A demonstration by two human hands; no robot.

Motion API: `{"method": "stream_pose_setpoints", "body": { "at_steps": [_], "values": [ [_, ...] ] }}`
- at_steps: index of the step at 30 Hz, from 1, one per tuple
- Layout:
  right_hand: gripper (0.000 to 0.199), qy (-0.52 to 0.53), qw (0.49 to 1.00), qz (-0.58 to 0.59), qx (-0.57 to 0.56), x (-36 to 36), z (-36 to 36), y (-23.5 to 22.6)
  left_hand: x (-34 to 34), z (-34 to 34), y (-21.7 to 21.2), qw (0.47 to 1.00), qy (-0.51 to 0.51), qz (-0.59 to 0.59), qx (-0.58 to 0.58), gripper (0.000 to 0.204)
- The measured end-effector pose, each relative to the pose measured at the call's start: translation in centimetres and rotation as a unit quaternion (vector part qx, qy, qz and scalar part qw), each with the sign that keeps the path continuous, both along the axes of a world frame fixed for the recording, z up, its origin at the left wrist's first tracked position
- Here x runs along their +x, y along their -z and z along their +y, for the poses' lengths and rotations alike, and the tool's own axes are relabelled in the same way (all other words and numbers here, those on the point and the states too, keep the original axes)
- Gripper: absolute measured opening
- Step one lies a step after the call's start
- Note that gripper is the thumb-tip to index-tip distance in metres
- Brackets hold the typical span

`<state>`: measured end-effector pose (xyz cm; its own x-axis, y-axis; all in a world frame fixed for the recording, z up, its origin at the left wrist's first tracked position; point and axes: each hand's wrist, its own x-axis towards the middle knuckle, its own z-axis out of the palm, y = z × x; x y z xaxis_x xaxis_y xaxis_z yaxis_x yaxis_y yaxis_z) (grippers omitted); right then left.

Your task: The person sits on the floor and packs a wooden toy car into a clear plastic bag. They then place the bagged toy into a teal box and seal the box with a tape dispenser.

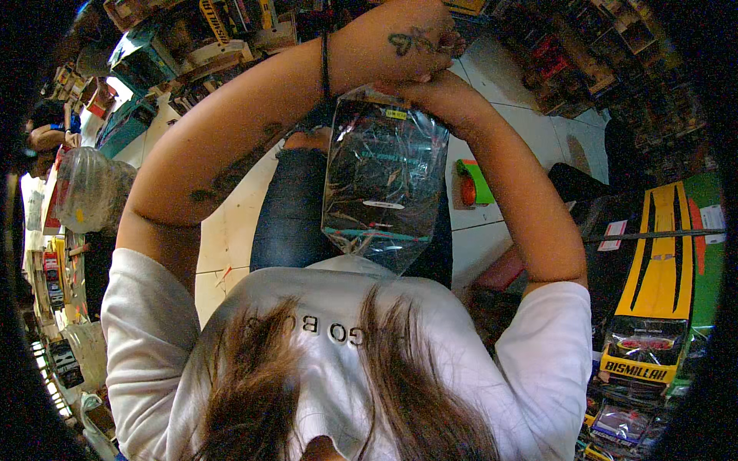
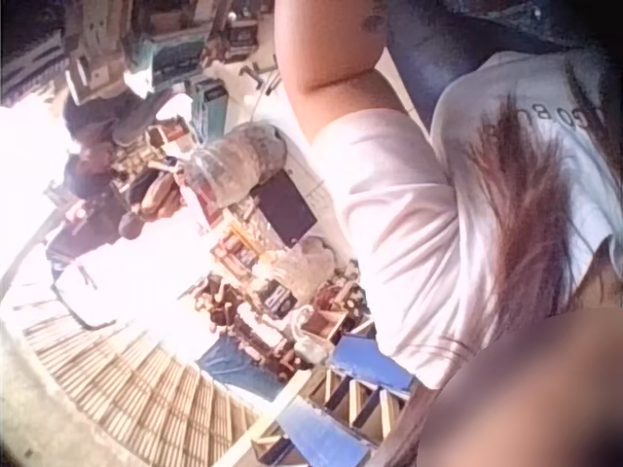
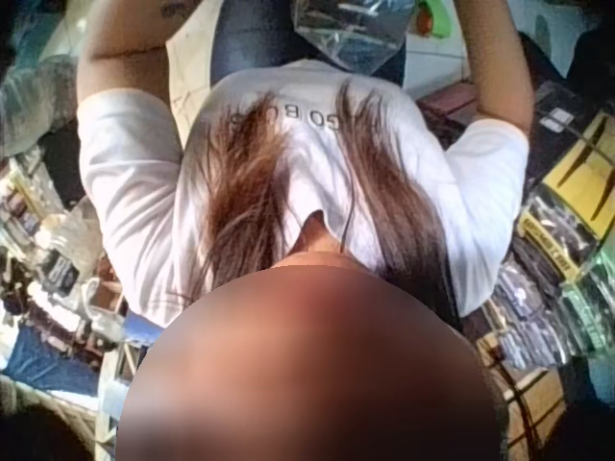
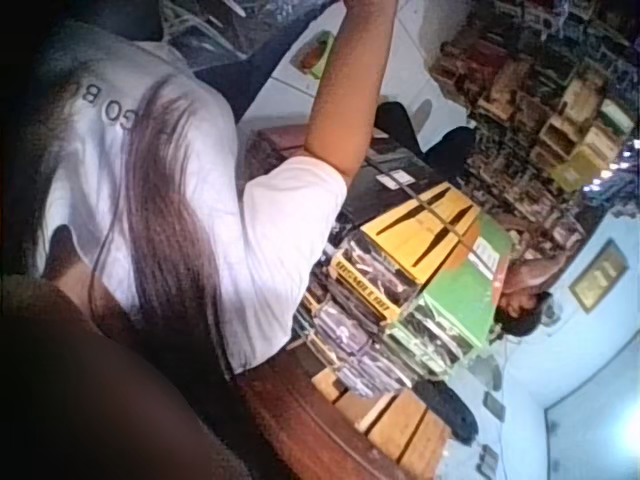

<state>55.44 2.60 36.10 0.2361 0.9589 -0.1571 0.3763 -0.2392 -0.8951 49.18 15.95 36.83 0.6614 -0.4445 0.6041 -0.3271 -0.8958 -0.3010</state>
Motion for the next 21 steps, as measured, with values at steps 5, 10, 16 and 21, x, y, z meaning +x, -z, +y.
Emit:
{"method": "stream_pose_setpoints", "body": {
  "at_steps": [5, 10, 16, 21],
  "values": [
    [0.036, 0.034, 0.991, 0.018, 0.129, 0.2, -0.5, 1.5, -7.2, -2.3, -1.6, 0.932, 0.046, 0.020, -0.358, 0.077],
    [0.028, -0.092, 0.982, -0.042, 0.157, 1.4, 0.4, 1.2, -18.1, -8.8, 1.6, 0.968, -0.087, 0.191, -0.140, 0.072],
    [0.025, -0.055, 0.963, -0.165, 0.206, -1.7, -1.9, -0.6, -15.7, -10.8, 7.0, 0.980, -0.149, 0.052, -0.123, 0.049],
    [0.026, -0.010, 0.872, -0.388, 0.300, -5.5, -5.0, 0.6, -16.4, -10.2, 6.9, 0.976, -0.111, 0.068, -0.177, 0.048]
  ]
}}
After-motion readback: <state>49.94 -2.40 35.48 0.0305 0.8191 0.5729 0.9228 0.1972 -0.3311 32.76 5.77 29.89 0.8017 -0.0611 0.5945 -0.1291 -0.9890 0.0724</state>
